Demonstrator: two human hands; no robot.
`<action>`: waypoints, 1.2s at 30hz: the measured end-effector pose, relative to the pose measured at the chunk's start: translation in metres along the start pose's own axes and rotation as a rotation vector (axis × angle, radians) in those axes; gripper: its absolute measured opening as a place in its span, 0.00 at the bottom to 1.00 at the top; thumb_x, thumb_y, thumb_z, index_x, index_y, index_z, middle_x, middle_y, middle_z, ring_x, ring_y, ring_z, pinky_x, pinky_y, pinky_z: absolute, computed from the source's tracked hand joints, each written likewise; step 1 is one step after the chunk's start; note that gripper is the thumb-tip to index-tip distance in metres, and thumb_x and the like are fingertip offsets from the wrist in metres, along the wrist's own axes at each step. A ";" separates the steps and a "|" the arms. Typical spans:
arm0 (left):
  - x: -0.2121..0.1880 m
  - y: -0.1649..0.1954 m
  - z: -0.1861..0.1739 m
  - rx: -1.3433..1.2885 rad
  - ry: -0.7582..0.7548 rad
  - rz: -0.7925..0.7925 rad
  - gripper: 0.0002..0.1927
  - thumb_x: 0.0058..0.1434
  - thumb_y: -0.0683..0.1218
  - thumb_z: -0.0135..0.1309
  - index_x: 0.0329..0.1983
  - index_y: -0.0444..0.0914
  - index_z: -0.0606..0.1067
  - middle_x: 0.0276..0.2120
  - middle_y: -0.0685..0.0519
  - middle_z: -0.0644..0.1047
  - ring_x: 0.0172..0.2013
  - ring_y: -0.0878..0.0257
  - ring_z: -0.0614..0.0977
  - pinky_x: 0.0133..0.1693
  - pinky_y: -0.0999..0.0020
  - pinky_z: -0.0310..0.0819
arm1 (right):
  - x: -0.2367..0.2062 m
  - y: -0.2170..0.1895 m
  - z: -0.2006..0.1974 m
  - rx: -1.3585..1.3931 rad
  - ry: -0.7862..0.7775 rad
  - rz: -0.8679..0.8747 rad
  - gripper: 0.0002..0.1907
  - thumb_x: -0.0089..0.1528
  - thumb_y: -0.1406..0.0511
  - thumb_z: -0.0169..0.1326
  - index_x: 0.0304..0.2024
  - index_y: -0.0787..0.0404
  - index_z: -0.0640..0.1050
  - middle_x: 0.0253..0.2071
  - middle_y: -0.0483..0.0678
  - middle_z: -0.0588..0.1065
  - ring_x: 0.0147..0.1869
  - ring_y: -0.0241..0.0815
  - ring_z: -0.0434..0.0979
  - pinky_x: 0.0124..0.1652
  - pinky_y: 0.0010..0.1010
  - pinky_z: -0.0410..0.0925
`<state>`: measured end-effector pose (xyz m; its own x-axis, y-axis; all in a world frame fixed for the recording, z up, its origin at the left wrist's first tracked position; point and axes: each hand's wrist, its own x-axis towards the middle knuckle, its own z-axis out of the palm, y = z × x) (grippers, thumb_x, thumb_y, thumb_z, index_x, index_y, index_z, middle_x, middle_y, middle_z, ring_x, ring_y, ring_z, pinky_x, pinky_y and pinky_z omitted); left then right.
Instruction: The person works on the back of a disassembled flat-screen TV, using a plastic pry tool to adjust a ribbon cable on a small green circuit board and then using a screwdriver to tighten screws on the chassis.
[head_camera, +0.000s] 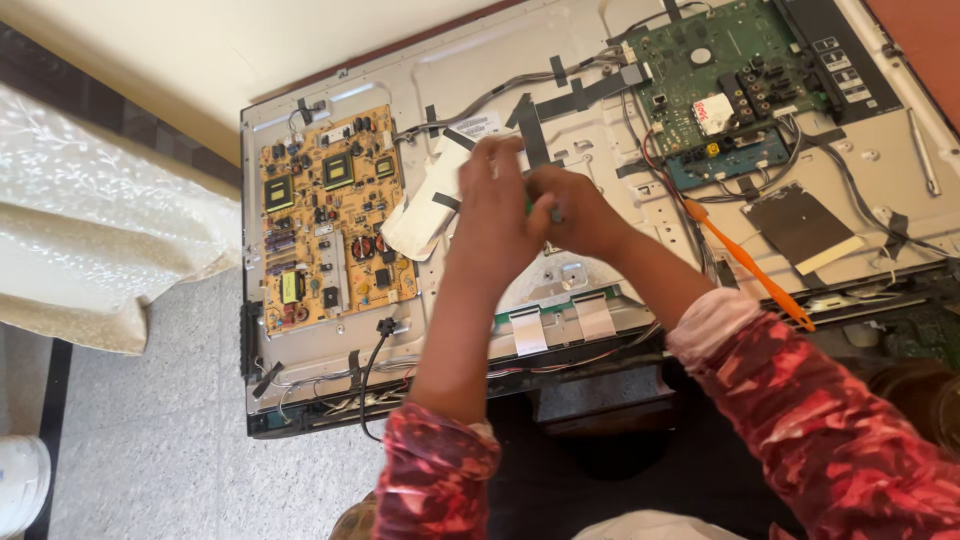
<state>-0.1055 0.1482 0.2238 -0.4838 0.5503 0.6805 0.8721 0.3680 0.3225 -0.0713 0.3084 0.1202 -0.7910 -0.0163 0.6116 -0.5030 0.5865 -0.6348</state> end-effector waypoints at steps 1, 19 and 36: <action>0.000 -0.001 0.004 0.047 -0.042 -0.196 0.25 0.49 0.44 0.64 0.47 0.29 0.71 0.44 0.32 0.73 0.45 0.39 0.75 0.44 0.50 0.72 | 0.000 -0.003 0.004 -0.041 0.095 -0.139 0.14 0.55 0.68 0.66 0.39 0.58 0.73 0.44 0.54 0.75 0.47 0.54 0.75 0.45 0.37 0.69; 0.007 0.000 0.001 -0.060 -0.439 -0.205 0.11 0.46 0.35 0.63 0.34 0.37 0.80 0.37 0.44 0.80 0.42 0.44 0.82 0.44 0.52 0.76 | 0.007 0.002 -0.014 0.052 -0.387 0.244 0.19 0.57 0.66 0.63 0.48 0.65 0.73 0.37 0.55 0.79 0.42 0.54 0.82 0.40 0.35 0.72; 0.017 -0.005 0.012 0.125 -0.427 -0.422 0.17 0.54 0.50 0.65 0.35 0.31 0.77 0.35 0.37 0.79 0.37 0.44 0.83 0.39 0.54 0.80 | 0.010 -0.018 0.004 0.128 -0.111 0.361 0.05 0.57 0.71 0.60 0.34 0.64 0.76 0.28 0.50 0.78 0.33 0.36 0.74 0.35 0.30 0.70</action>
<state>-0.1188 0.1647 0.2259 -0.7945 0.5804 0.1786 0.5964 0.6904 0.4094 -0.0719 0.2943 0.1357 -0.9542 0.0812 0.2880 -0.2193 0.4650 -0.8577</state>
